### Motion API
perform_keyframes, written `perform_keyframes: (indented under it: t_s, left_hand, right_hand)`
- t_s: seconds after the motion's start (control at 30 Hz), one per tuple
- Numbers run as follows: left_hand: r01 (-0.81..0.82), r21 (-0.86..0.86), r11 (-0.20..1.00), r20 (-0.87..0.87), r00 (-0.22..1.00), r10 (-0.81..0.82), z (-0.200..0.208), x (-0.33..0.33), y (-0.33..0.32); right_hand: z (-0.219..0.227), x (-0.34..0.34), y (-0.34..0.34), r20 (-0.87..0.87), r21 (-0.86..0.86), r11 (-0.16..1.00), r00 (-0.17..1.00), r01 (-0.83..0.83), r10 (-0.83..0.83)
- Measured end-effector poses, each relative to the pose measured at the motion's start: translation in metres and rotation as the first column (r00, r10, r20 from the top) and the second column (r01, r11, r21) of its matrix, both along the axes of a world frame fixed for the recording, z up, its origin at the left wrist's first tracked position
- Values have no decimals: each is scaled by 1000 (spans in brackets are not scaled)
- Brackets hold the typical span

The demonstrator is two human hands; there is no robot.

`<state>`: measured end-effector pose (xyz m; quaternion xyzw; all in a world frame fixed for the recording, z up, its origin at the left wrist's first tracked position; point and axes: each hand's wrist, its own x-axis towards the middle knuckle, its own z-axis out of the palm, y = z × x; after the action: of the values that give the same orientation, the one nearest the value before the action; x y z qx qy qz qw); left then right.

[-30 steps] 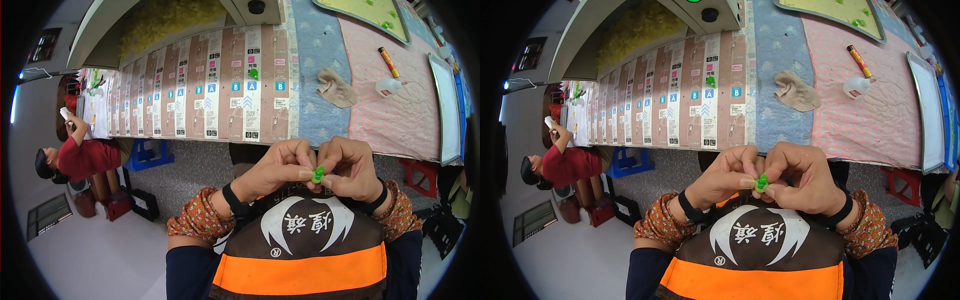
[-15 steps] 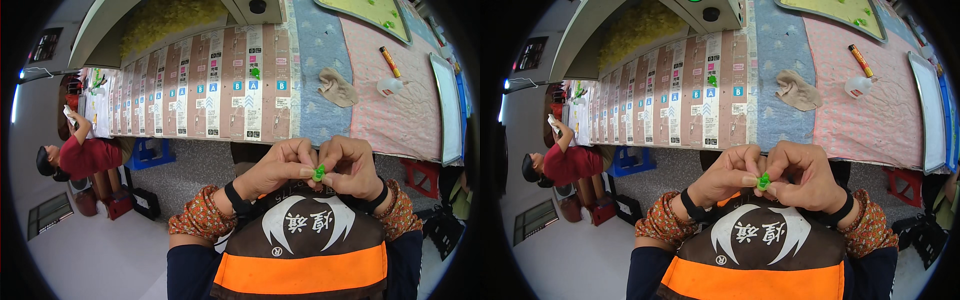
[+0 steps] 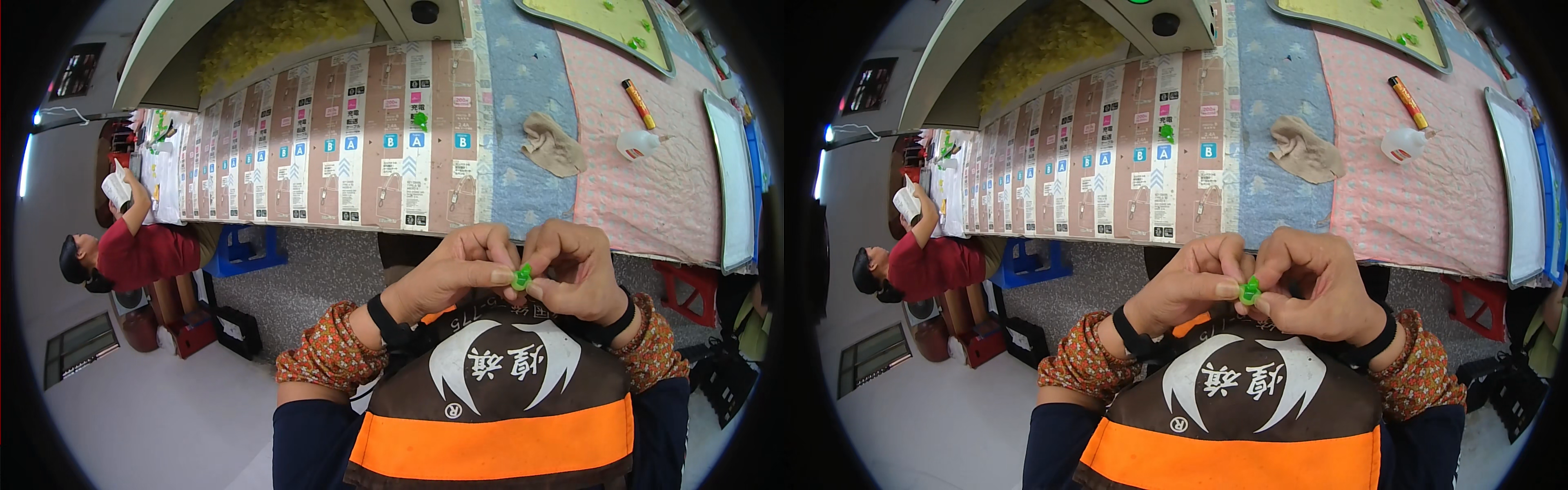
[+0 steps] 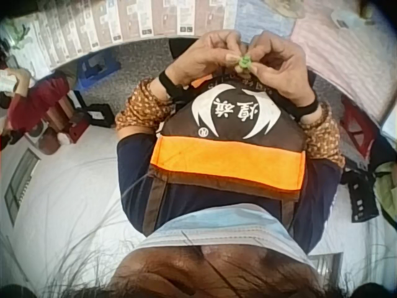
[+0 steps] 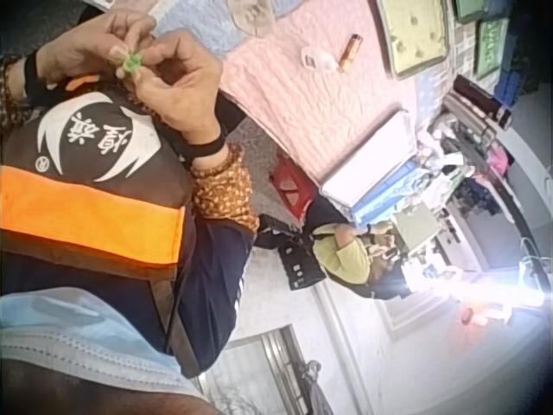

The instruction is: Applying adhesive and assembling small plastic components at a factory workbench.

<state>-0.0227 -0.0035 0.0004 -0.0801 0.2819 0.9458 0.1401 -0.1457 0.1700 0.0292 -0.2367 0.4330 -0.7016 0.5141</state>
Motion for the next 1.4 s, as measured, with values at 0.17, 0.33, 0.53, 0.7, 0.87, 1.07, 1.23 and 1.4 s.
perform_keyframes:
  t_s: [0.17,0.33,0.53,0.7,0.87,1.07,1.23,1.4]
  left_hand:
    - [-27,-147,989,74,997,38,3,1,-7]
    - [-104,-273,956,35,992,118,-1,5,-3]
    - [-186,-346,919,-35,982,186,-2,8,-2]
    - [-189,-313,931,2,980,200,-1,9,-2]
    - [-188,-299,936,29,978,206,-1,9,-1]
    - [-183,-316,931,47,977,208,-5,12,-1]
    - [-185,-345,920,47,976,213,-7,12,1]
    - [-164,-334,928,83,976,203,-5,12,1]
  right_hand:
    - [-3,-9,-2,-468,52,998,884,32,-4]
    - [-6,-9,-10,-672,-12,994,735,112,-91]
    - [-5,-6,-14,-776,-7,986,621,166,-110]
    - [-5,-5,-15,-795,27,984,600,174,-84]
    - [2,-4,-15,-724,64,977,683,205,-96]
    - [4,-10,-17,-858,-33,985,500,168,-114]
    - [3,-8,-21,-903,-65,982,410,177,-133]
    - [2,-7,-20,-907,-41,983,407,179,-112]
